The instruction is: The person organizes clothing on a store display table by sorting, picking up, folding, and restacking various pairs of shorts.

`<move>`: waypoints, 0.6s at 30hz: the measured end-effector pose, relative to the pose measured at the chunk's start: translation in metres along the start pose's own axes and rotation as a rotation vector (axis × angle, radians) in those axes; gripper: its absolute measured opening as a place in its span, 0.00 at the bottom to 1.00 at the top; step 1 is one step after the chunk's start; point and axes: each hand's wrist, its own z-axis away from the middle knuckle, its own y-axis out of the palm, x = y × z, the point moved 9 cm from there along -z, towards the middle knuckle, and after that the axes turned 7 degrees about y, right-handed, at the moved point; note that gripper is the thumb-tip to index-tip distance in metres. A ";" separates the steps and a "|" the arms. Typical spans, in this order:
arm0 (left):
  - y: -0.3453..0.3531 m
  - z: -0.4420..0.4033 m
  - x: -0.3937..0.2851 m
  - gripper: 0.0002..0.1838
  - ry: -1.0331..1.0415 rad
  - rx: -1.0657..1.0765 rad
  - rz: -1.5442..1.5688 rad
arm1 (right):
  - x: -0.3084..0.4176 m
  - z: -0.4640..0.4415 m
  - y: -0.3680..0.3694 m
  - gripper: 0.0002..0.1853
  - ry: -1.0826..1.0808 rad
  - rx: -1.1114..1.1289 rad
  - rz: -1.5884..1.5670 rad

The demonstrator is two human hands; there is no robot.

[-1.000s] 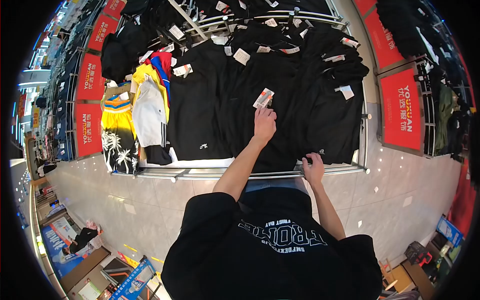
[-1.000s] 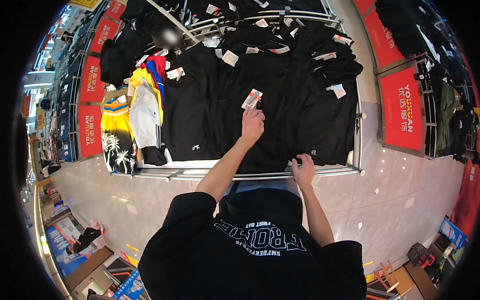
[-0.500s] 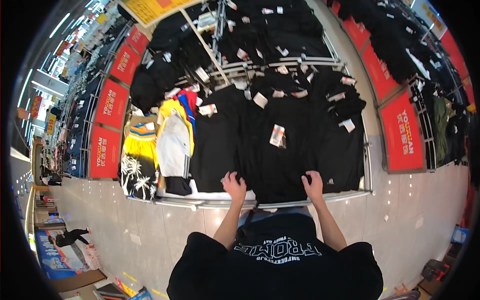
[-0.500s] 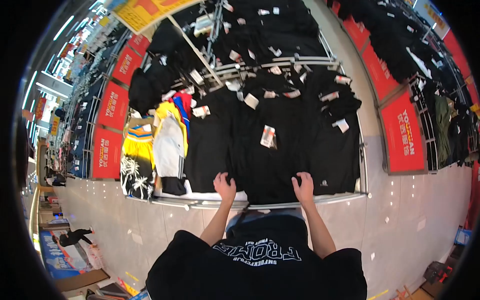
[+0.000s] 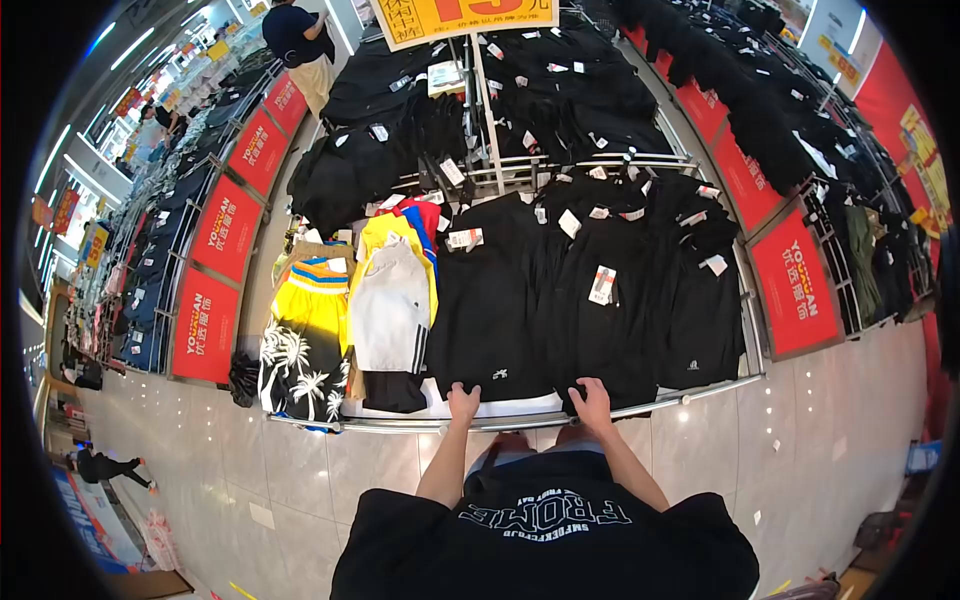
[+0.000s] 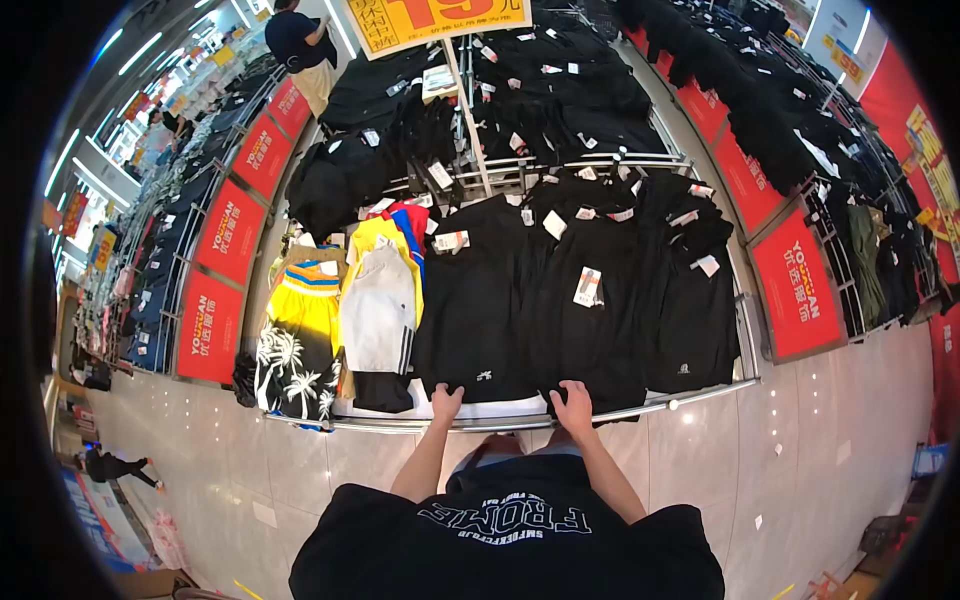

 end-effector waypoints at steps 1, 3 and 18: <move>0.005 -0.004 0.011 0.34 0.001 0.010 0.000 | 0.000 0.008 0.004 0.15 0.008 -0.003 0.005; 0.000 -0.014 0.041 0.32 -0.157 -0.228 0.410 | -0.002 0.020 0.014 0.17 0.042 0.031 0.128; 0.013 -0.005 0.069 0.17 -0.565 -0.094 0.739 | -0.008 0.016 0.024 0.16 0.086 0.126 0.172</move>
